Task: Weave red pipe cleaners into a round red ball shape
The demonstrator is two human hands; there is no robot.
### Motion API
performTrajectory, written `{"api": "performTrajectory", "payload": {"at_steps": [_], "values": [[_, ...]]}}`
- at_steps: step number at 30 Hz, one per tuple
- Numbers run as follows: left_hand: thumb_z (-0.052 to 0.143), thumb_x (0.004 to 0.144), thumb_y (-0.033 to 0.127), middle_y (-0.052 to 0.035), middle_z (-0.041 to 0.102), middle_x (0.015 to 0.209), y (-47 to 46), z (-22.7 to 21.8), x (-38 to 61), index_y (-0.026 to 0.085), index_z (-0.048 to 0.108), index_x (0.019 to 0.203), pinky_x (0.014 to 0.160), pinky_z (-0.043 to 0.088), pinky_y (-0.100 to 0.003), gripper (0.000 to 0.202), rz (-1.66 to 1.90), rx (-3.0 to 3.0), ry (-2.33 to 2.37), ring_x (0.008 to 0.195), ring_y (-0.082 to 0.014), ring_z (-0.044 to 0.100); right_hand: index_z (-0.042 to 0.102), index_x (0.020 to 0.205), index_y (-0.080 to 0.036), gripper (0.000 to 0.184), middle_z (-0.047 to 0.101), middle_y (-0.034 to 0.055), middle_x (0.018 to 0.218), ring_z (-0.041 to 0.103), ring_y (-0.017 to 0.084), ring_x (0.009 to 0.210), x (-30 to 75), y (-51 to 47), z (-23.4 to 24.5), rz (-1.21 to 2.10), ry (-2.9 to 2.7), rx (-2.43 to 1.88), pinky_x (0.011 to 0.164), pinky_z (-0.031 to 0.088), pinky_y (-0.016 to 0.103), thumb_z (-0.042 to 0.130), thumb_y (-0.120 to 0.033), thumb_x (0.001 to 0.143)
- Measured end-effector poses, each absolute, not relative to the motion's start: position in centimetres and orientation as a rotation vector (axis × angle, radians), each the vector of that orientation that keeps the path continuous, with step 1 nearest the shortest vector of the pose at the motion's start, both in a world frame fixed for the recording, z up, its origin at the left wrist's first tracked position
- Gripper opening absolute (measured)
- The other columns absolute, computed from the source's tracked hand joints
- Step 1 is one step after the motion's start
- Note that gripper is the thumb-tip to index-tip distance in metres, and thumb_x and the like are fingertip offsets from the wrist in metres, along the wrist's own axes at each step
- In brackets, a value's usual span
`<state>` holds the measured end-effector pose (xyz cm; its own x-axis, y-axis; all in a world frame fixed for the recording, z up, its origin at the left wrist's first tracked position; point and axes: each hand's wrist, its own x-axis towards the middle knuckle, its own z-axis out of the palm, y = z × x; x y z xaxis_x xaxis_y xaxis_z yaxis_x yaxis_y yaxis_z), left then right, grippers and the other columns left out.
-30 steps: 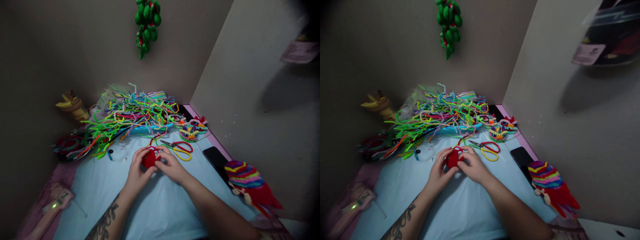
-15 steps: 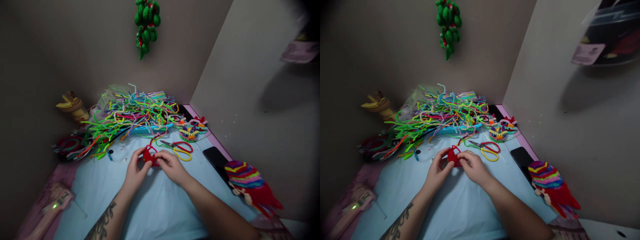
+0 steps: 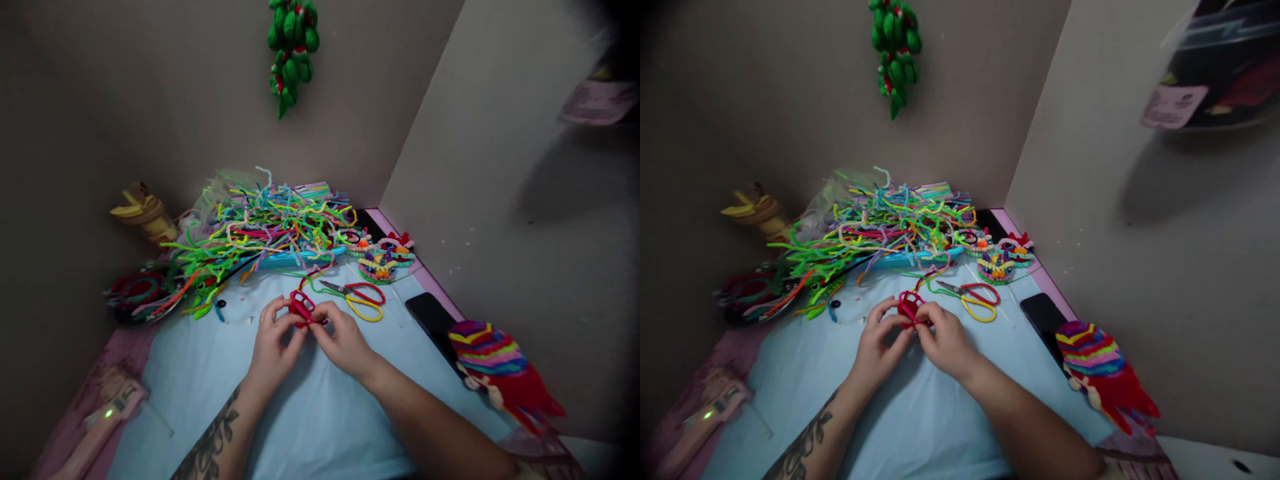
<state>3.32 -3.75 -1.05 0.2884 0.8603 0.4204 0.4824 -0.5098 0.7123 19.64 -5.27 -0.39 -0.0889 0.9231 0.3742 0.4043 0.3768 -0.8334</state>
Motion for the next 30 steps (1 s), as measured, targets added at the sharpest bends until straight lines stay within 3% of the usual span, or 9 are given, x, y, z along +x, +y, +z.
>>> {"api": "performTrajectory", "payload": {"at_steps": [6, 13, 20, 26, 30], "values": [[0.056, 0.077, 0.015, -0.0085, 0.049, 0.118, -3.9, -0.8, 3.4, 0.021, 0.062, 0.086, 0.101, 0.036, -0.045, 0.012, 1.045, 2.178, 1.226, 0.12, -0.0247, 0.043, 0.05, 0.086, -0.022, 0.014, 0.062, 0.0008, 0.079, 0.059, 0.015, 0.073, 19.7, -5.3, -0.6, 0.641, -1.723, -1.201, 0.065, 0.045, 0.026, 0.05, -0.01, 0.079], [0.055, 0.075, 0.015, -0.0079, 0.05, 0.108, -4.0, -0.4, 3.8, 0.02, 0.059, 0.078, 0.093, 0.042, -0.039, 0.007, 0.961, 2.07, 1.236, 0.108, -0.0224, 0.05, 0.048, 0.079, -0.022, 0.011, 0.055, -0.0028, 0.072, 0.056, 0.013, 0.068, 19.2, -5.6, -0.5, 0.829, -1.566, -1.249, 0.062, 0.043, 0.023, 0.051, -0.011, 0.076], [0.057, 0.075, 0.016, -0.007, 0.052, 0.104, -3.7, -0.5, 3.7, 0.02, 0.059, 0.078, 0.091, 0.042, -0.04, 0.006, 1.017, 1.991, 1.222, 0.106, -0.0229, 0.051, 0.047, 0.075, -0.022, 0.011, 0.053, -0.0032, 0.069, 0.053, 0.013, 0.066, 19.0, -5.1, -0.6, 0.981, -1.374, -1.199, 0.063, 0.043, 0.025, 0.056, -0.016, 0.073], [0.069, 0.07, 0.032, -0.0116, 0.051, 0.118, -3.3, -1.2, 3.7, 0.02, 0.042, 0.119, 0.084, 0.047, -0.04, 0.057, 1.107, 1.614, 1.244, 0.104, -0.0239, 0.055, 0.043, 0.076, -0.022, 0.022, 0.051, -0.0031, 0.072, 0.05, 0.012, 0.062, 19.4, -4.2, -0.8, 1.185, -1.004, -1.063, 0.058, 0.043, 0.023, 0.064, -0.026, 0.071], [0.071, 0.069, 0.03, -0.013, 0.052, 0.121, -3.5, -1.3, 4.1, 0.019, 0.045, 0.121, 0.089, 0.046, -0.042, 0.06, 1.048, 1.604, 1.181, 0.109, -0.026, 0.055, 0.044, 0.075, -0.023, 0.02, 0.05, -0.0033, 0.073, 0.049, 0.012, 0.063, 19.2, -4.3, -1.1, 1.24, -1.012, -1.026, 0.058, 0.043, 0.023, 0.063, -0.025, 0.071]]}}
